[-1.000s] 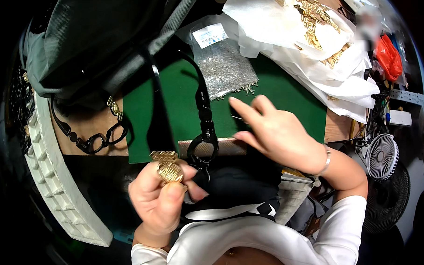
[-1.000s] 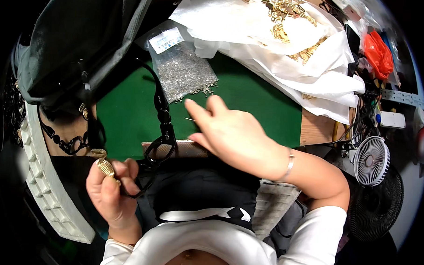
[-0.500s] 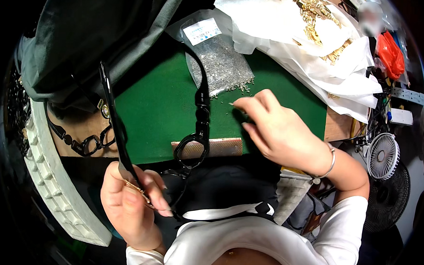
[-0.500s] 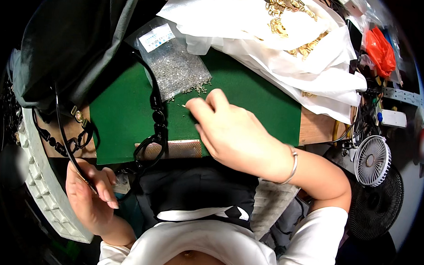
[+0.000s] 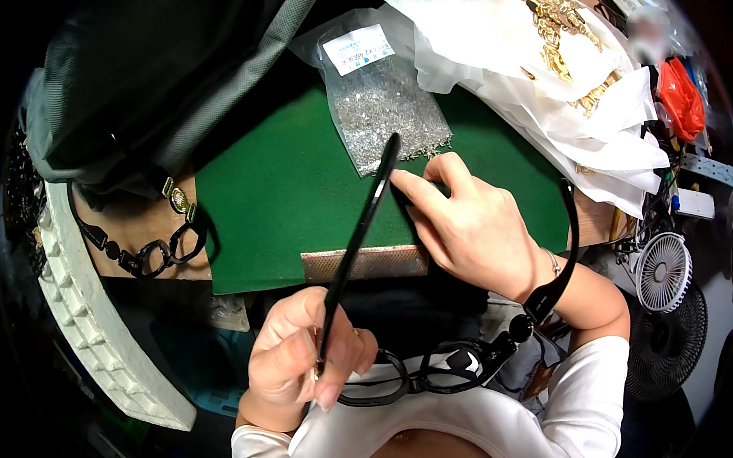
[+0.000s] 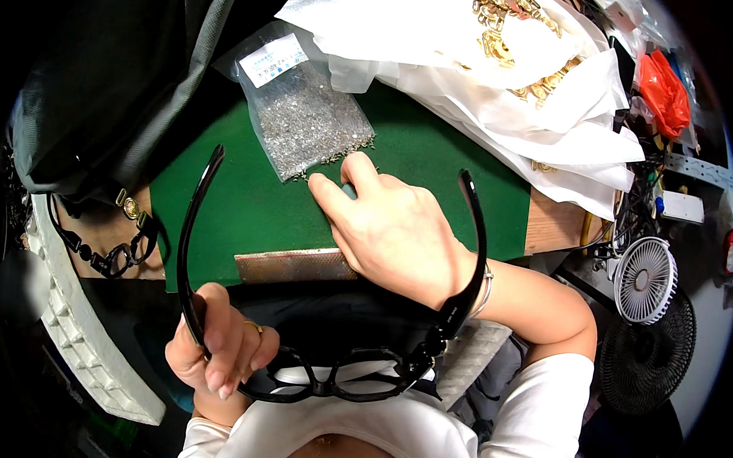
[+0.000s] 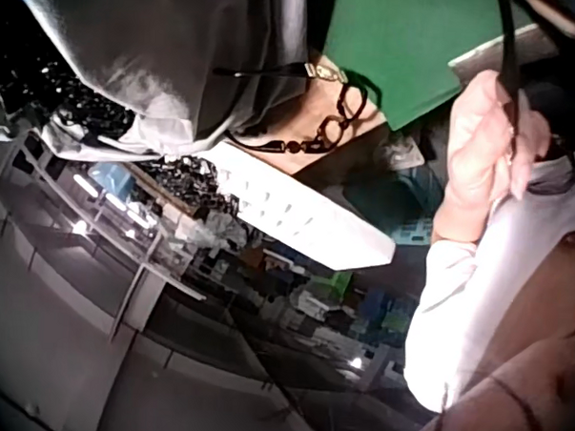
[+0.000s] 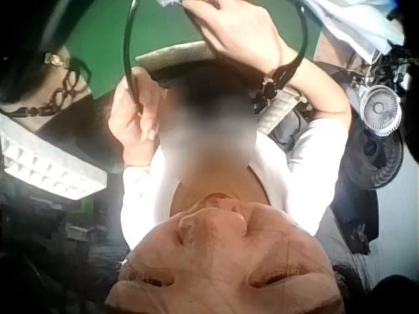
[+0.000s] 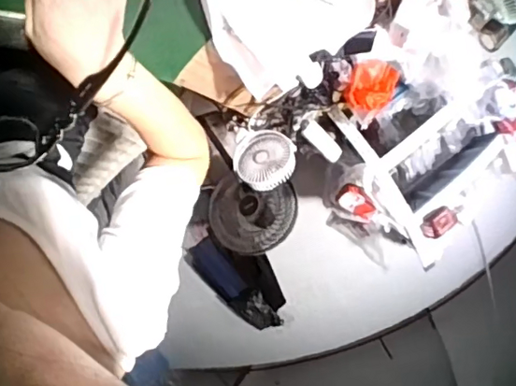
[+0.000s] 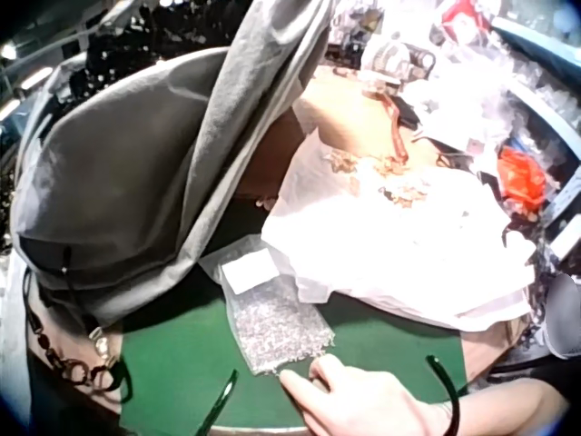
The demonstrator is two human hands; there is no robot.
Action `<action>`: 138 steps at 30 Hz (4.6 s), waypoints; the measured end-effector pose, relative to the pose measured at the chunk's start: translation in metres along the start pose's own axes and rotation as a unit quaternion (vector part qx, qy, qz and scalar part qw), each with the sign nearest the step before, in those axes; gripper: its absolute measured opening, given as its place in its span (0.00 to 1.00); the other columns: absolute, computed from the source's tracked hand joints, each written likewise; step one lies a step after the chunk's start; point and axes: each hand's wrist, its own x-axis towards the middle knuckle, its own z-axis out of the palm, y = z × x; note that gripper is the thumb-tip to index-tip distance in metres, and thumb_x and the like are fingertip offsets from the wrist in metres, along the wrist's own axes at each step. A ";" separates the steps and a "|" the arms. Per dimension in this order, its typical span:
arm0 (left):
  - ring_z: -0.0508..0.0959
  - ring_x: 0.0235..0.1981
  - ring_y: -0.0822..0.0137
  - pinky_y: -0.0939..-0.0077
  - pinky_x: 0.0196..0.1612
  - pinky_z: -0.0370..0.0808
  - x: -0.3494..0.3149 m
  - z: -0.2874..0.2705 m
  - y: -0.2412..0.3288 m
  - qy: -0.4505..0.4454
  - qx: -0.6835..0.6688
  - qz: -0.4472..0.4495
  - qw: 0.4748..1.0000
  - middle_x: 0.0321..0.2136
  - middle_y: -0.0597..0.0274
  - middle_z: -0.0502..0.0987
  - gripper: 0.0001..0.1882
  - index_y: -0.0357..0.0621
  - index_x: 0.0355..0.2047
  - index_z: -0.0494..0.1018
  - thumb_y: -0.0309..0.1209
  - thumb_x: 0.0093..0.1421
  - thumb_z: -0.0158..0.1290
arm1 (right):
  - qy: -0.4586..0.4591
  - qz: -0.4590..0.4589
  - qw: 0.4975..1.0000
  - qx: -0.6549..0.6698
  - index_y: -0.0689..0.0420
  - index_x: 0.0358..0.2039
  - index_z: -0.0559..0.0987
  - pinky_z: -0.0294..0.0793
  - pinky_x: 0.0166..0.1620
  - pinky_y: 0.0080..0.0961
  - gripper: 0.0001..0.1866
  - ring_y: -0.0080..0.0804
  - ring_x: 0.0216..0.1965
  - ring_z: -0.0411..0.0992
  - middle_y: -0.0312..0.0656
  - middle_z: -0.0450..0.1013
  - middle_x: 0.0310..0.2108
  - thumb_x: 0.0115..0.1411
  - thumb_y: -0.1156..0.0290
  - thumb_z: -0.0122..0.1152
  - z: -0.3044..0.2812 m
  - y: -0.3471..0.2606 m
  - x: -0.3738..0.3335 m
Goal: The person repeatedly picks up black-framed glasses and uses a screwdriver to tighten screws on the temples. They place the glasses on a green mat, adjust the frame, and continue the screwing process throughout the clip.
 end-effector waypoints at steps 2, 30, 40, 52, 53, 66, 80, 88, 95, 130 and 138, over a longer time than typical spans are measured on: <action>0.62 0.06 0.77 0.82 0.26 0.61 0.001 -0.004 0.001 0.001 0.002 -0.001 1.000 0.09 0.65 0.67 0.14 0.38 0.27 0.63 0.38 0.59 0.42 | 0.007 0.009 1.000 -0.003 0.57 0.40 0.71 0.70 0.23 0.26 0.18 0.36 0.23 0.70 0.43 0.64 0.29 0.44 0.77 0.56 0.001 -0.001 0.000; 0.59 0.05 0.80 0.85 0.18 0.63 0.005 -0.030 -0.015 0.028 -0.190 -0.079 0.978 0.11 0.69 0.65 0.18 0.35 0.48 0.59 0.34 0.61 0.39 | -0.314 0.150 0.640 0.685 0.64 0.40 0.66 0.63 0.13 0.11 0.10 0.14 0.15 0.65 0.39 0.73 0.32 0.59 0.75 0.40 -0.039 -0.038 0.003; 0.60 0.06 0.80 0.86 0.18 0.62 0.008 -0.028 -0.018 0.043 -0.148 -0.101 0.983 0.10 0.71 0.63 0.18 0.38 0.48 0.60 0.35 0.60 0.40 | -0.367 0.282 0.550 0.695 0.64 0.45 0.60 0.59 0.11 0.12 0.16 0.18 0.14 0.65 0.39 0.68 0.21 0.59 0.68 0.43 -0.039 -0.033 -0.004; 0.60 0.07 0.81 0.87 0.13 0.60 0.009 -0.034 -0.018 0.045 -0.156 -0.125 0.979 0.11 0.71 0.64 0.19 0.39 0.49 0.60 0.36 0.60 0.40 | -0.314 0.267 0.601 0.685 0.67 0.41 0.62 0.58 0.12 0.13 0.17 0.17 0.11 0.62 0.37 0.66 0.16 0.59 0.65 0.45 -0.033 -0.036 -0.009; 0.60 0.07 0.81 0.88 0.13 0.60 0.010 -0.033 -0.017 0.050 -0.156 -0.127 0.978 0.11 0.71 0.64 0.19 0.39 0.49 0.60 0.36 0.60 0.40 | -0.318 0.263 0.608 0.678 0.66 0.41 0.62 0.59 0.12 0.13 0.17 0.17 0.12 0.62 0.37 0.67 0.17 0.59 0.65 0.45 -0.033 -0.035 -0.009; 0.59 0.05 0.78 0.84 0.21 0.60 0.012 -0.014 -0.008 0.021 -0.030 -0.058 0.998 0.07 0.71 0.63 0.15 0.40 0.31 0.62 0.39 0.63 0.34 | -0.109 -0.019 0.990 0.090 0.60 0.46 0.65 0.70 0.26 0.31 0.23 0.42 0.24 0.68 0.47 0.62 0.29 0.50 0.67 0.56 -0.019 -0.007 -0.001; 0.64 0.18 0.75 0.69 0.48 0.64 0.014 -0.026 -0.027 -0.056 -0.002 0.088 0.995 0.13 0.68 0.66 0.24 0.37 0.53 0.56 0.40 0.61 0.38 | -0.023 0.018 0.998 0.061 0.56 0.41 0.70 0.70 0.26 0.29 0.16 0.40 0.24 0.69 0.45 0.63 0.29 0.49 0.74 0.55 -0.008 0.003 -0.007; 0.59 0.17 0.77 0.73 0.42 0.62 0.006 -0.034 -0.013 -0.018 -0.056 0.059 0.997 0.12 0.71 0.64 0.23 0.39 0.53 0.57 0.37 0.60 0.41 | -0.004 0.012 1.000 0.015 0.56 0.39 0.72 0.70 0.23 0.27 0.17 0.35 0.22 0.69 0.43 0.64 0.28 0.44 0.77 0.56 -0.001 0.001 -0.005; 0.58 0.21 0.77 0.72 0.43 0.61 0.016 -0.041 -0.017 -0.035 -0.206 -0.019 0.978 0.14 0.73 0.60 0.21 0.45 0.55 0.55 0.36 0.62 0.35 | -0.004 0.007 1.000 -0.019 0.56 0.40 0.72 0.70 0.23 0.26 0.19 0.34 0.22 0.69 0.42 0.64 0.28 0.43 0.77 0.56 0.001 -0.002 -0.004; 0.59 0.17 0.80 0.82 0.31 0.63 0.010 -0.036 -0.025 0.067 -0.118 -0.082 0.987 0.13 0.74 0.60 0.19 0.45 0.50 0.62 0.37 0.60 0.41 | -0.329 0.316 0.534 0.712 0.64 0.40 0.63 0.59 0.12 0.11 0.14 0.17 0.14 0.64 0.39 0.70 0.29 0.58 0.67 0.45 -0.032 -0.039 -0.005; 0.56 0.17 0.80 0.87 0.27 0.59 0.012 -0.041 -0.030 0.051 -0.117 -0.090 0.988 0.14 0.74 0.62 0.19 0.45 0.50 0.62 0.39 0.61 0.40 | -0.307 0.315 0.572 0.692 0.63 0.41 0.61 0.61 0.15 0.12 0.16 0.15 0.15 0.62 0.36 0.70 0.24 0.58 0.65 0.46 -0.029 -0.040 -0.010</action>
